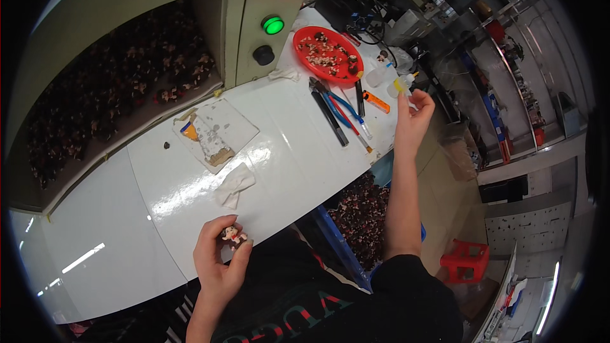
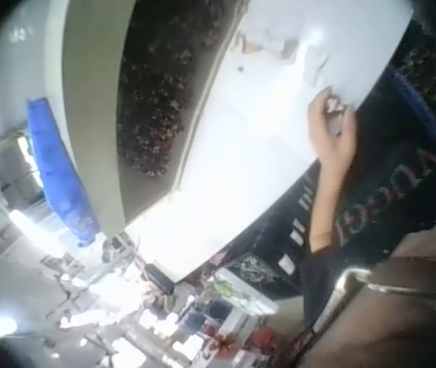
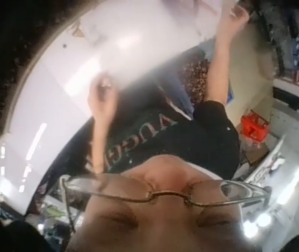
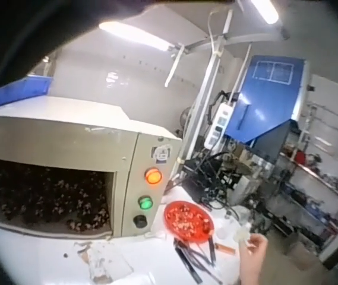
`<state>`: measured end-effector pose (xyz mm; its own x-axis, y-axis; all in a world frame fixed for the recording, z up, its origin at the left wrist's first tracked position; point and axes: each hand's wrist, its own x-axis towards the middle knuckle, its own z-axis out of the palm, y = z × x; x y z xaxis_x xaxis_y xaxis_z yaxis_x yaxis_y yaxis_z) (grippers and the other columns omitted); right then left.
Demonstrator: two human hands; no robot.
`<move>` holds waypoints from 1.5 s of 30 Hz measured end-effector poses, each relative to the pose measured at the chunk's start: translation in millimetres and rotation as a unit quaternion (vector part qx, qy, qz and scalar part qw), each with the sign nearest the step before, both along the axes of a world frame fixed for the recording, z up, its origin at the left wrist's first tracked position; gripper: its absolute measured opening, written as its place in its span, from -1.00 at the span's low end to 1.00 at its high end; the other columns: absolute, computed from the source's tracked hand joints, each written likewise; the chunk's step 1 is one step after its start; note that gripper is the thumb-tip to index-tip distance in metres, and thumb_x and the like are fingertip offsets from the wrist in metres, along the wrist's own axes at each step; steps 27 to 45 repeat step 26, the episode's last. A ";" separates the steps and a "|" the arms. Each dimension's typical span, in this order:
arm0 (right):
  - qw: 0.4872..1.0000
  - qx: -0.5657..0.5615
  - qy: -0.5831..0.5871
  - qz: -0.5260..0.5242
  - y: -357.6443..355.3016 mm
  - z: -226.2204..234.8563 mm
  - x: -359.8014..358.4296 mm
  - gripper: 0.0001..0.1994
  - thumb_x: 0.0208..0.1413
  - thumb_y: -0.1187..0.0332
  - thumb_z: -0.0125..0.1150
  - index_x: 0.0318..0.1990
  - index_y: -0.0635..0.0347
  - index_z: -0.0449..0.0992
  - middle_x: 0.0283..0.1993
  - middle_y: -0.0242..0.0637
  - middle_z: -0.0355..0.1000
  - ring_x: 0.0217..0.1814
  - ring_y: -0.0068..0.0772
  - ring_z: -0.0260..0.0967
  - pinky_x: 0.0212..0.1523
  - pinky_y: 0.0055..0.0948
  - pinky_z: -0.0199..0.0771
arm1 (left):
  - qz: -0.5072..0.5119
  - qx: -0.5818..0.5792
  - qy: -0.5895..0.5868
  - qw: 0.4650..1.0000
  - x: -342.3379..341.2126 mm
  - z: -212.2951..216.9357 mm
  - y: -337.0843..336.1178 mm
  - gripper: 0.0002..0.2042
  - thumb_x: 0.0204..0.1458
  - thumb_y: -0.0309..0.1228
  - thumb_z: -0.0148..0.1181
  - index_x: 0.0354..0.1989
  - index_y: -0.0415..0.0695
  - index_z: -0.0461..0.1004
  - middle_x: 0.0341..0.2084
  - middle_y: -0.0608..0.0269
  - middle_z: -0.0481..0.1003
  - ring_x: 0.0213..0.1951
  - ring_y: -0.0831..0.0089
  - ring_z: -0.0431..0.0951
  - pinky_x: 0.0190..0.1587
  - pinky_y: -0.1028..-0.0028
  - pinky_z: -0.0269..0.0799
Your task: The person assembles small plastic toy figurines by gluing plastic parts together with a glue bottle, then wiping away excess glue with a cloth.
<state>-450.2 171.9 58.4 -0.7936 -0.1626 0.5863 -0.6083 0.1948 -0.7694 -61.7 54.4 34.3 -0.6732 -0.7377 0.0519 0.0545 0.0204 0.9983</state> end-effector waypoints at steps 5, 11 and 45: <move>0.989 0.049 0.037 -0.138 20.6 -25.8 -88.3 -0.38 -0.11 0.15 0.37 0.03 0.33 0.27 -0.06 -0.18 0.28 -0.02 -0.35 0.26 -0.03 -0.43 0.29 | 0.007 0.000 0.006 1.000 4.9 1.9 4.0 -0.64 -0.08 -0.63 0.18 -0.05 -0.28 0.32 -0.26 0.16 0.36 -0.26 0.50 0.43 -0.16 0.54 0.38; 0.984 0.158 -0.057 -0.054 39.0 -66.7 -142.4 -0.35 -0.18 0.10 0.42 -0.01 0.37 0.34 -0.14 -0.18 0.39 -0.15 -0.43 0.32 -0.10 -0.45 0.33 | -0.002 -0.002 -0.007 1.000 12.0 -6.7 -0.6 -0.63 -0.13 -0.61 0.22 -0.08 -0.26 0.35 -0.28 0.15 0.38 -0.26 0.45 0.45 -0.16 0.52 0.37; 0.829 0.320 0.235 0.393 -29.8 -10.2 160.3 -0.43 -0.06 0.26 0.35 0.10 0.20 0.27 0.11 -0.15 0.28 0.11 -0.18 0.26 0.17 -0.29 0.19 | -0.028 -0.118 -0.011 0.993 70.9 -41.1 -33.8 -0.59 -0.07 -0.47 0.28 -0.01 -0.12 0.33 -0.18 0.16 0.41 -0.26 0.34 0.49 -0.22 0.47 0.44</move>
